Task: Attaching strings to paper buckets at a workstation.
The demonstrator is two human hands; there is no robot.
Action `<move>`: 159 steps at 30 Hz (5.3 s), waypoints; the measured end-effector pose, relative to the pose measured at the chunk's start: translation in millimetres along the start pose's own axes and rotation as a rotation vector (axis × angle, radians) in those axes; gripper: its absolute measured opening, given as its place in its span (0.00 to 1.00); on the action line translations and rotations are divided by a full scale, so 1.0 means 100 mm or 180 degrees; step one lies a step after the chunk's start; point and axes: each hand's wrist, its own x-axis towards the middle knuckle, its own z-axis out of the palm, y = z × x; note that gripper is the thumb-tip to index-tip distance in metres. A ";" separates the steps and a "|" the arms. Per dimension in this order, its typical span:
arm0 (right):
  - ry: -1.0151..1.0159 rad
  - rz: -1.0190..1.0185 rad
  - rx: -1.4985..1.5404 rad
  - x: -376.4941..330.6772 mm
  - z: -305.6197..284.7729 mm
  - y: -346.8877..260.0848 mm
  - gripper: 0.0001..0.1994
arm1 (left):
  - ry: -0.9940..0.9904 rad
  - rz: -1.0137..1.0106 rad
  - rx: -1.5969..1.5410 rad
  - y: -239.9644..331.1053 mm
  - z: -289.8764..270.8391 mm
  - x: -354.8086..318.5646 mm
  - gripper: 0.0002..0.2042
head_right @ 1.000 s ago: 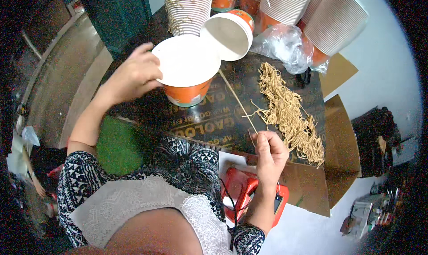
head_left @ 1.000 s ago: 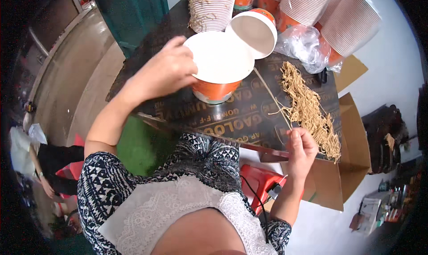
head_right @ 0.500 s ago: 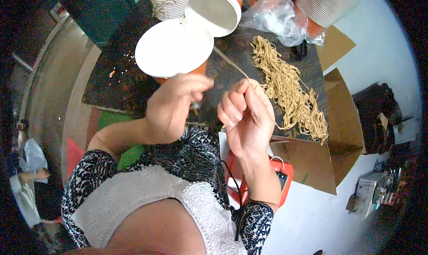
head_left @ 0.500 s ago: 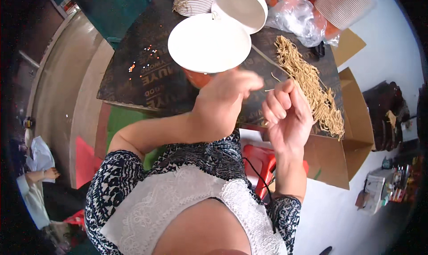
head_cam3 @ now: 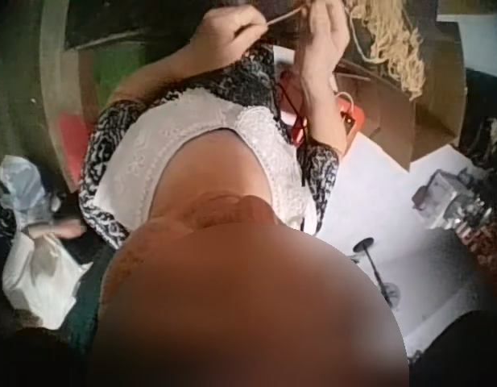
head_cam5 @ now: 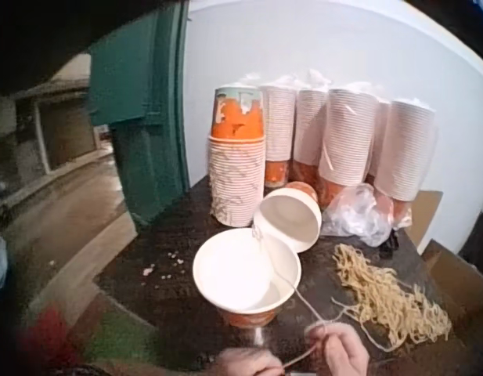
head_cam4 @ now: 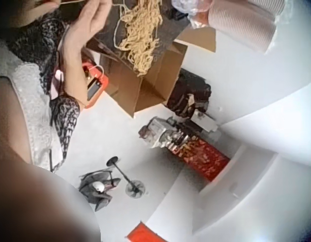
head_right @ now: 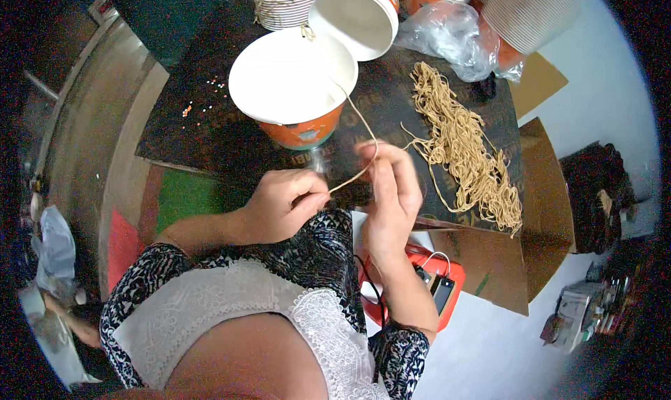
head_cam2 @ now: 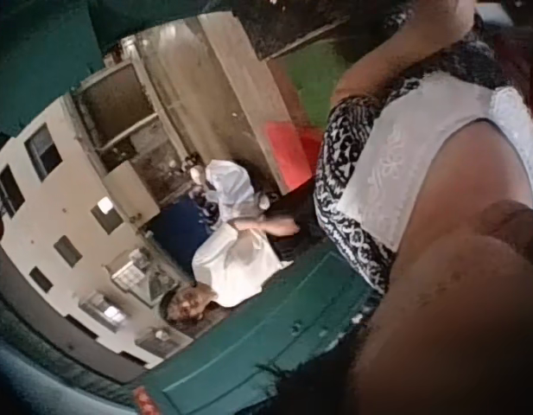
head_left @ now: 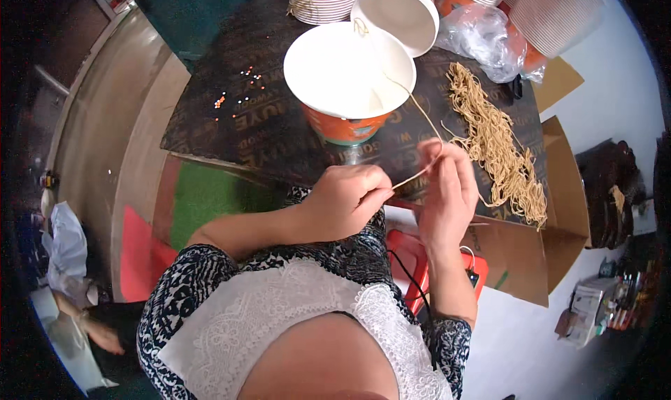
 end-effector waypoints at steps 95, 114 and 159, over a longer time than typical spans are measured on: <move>-0.0786 -0.1943 -0.2384 0.32 0.10 0.00 0.09 | -0.1166 -0.1235 -0.1368 -0.11 -0.79 0.88 0.05; -0.0823 -0.1980 -0.2376 0.64 0.14 -0.11 0.06 | -0.1472 -0.1143 -0.1788 -0.14 -0.76 0.92 0.05; -0.0155 -0.3026 -0.3424 0.27 0.29 -0.11 0.10 | -0.0449 -0.0561 -0.0034 -0.06 -0.68 0.77 0.05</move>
